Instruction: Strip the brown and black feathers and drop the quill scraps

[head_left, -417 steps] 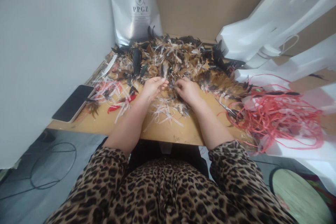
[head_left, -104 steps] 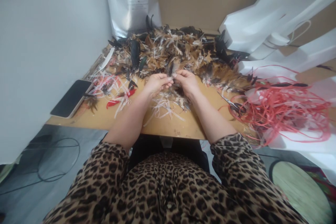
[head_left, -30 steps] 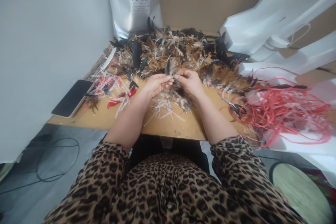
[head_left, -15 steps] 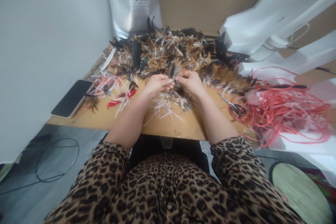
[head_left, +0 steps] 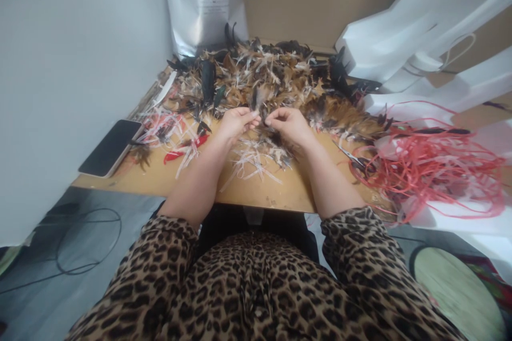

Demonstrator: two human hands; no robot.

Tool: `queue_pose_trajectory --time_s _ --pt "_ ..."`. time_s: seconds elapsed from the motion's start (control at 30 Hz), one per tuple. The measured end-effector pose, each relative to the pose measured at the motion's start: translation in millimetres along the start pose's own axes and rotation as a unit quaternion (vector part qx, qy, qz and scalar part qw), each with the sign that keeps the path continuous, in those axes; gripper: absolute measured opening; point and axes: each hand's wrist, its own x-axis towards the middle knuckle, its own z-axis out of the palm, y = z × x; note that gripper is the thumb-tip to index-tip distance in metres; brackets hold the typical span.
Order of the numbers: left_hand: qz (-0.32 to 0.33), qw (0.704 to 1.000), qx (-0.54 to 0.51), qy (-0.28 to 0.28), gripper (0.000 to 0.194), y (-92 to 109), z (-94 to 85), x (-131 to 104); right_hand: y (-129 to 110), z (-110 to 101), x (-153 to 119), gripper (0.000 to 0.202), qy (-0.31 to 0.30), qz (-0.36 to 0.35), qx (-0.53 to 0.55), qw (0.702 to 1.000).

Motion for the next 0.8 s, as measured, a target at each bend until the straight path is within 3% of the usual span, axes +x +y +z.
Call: queue_pose_trajectory --time_s 0.13,0.23,0.33,0.43,0.53,0.67,0.8 --pt "0.004 1.000 -0.028 0.015 0.015 0 -3.6 3 4 -5 -3 0.016 -0.149 -0.059 -0.137 0.977" --pt "0.000 0.999 -0.031 0.010 0.016 -1 -3.7 4 10 -2 -3 0.019 -0.166 -0.111 -0.289 0.936" --pt "0.000 1.000 -0.029 0.007 0.016 -1 -2.8 3 21 5 1 0.023 -0.166 -0.120 -0.355 0.912" --pt "0.004 1.000 -0.029 0.003 0.016 0 -2.9 2 29 10 5 0.017 -0.166 -0.127 -0.306 0.929" --pt "0.011 0.999 -0.036 0.001 0.016 2 -5.1 2 27 7 6 0.013 -0.128 -0.131 -0.201 0.962" --pt "0.016 0.999 -0.040 -0.008 0.018 5 -10.4 3 17 -3 5 0.017 -0.098 -0.046 -0.063 0.992" --pt "0.022 0.999 -0.001 -0.025 0.021 7 -13.6 2 10 -11 4 0.017 -0.122 0.019 -0.021 0.992"
